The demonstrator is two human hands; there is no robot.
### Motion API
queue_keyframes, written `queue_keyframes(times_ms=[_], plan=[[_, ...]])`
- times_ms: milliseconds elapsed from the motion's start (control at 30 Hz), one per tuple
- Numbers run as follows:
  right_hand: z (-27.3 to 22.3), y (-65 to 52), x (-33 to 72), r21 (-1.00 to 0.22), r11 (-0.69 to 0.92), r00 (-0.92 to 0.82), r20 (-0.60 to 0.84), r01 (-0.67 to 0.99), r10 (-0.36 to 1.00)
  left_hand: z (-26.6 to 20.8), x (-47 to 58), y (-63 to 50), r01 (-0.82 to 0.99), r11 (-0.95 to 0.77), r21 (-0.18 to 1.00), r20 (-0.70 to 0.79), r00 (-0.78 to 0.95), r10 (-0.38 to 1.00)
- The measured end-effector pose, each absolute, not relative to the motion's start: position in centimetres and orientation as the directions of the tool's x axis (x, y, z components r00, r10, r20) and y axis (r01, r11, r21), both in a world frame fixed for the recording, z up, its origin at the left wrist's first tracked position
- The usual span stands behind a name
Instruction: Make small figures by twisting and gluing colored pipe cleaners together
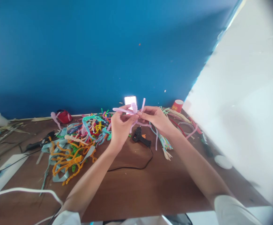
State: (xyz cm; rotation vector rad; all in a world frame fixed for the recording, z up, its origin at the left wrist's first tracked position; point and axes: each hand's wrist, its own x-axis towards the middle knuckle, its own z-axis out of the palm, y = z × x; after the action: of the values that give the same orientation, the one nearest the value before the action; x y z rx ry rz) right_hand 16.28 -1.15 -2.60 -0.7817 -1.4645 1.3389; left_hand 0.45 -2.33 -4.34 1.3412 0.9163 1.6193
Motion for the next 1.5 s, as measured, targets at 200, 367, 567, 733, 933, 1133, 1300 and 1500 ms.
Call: queue_keyframes(times_ms=[200,367,567,733,933,1133,1300,1500], plan=[[-2.4,-0.9,17.0,-0.972,0.223,-0.382,0.235,-0.076,0.894,-3.8,-0.3,-2.0,-0.055,-0.392,0.918,0.391,-0.021,0.92],[-2.8,-0.4,16.7,-0.985,0.118,-0.371,0.157,-0.125,0.915,-4.1,-0.4,-1.9,0.021,-0.415,0.91,0.415,0.01,0.91],[-2.0,-0.2,17.6,-0.98,0.044,-0.357,0.113,-0.194,0.927,-4.1,-1.4,-1.6,0.51,-0.653,0.559,0.815,-0.196,0.545],[-2.0,-0.4,18.1,-0.973,-0.097,-0.501,0.022,-0.211,0.865,-4.2,-1.9,-2.0,0.747,-0.653,0.123,0.94,0.124,0.319],[-1.7,-1.2,17.6,-0.94,-0.233,-0.559,-0.057,-0.25,0.827,-5.3,-2.3,-1.9,0.707,-0.706,0.049,0.935,0.217,0.282],[-1.0,-1.9,17.4,-0.912,-0.32,-0.591,-0.114,-0.256,0.798,-4.8,-2.9,-2.1,0.675,-0.721,-0.155,0.905,0.39,0.171],[-1.1,-2.2,17.2,-0.933,-0.266,-0.592,-0.075,-0.243,0.803,-4.8,-2.6,-2.1,0.697,-0.706,-0.127,0.928,0.336,0.165],[-1.7,-1.9,16.7,-0.99,-0.057,-0.391,-0.003,-0.127,0.92,-4.8,-1.9,-1.7,0.763,-0.628,-0.156,0.914,0.353,0.202]])
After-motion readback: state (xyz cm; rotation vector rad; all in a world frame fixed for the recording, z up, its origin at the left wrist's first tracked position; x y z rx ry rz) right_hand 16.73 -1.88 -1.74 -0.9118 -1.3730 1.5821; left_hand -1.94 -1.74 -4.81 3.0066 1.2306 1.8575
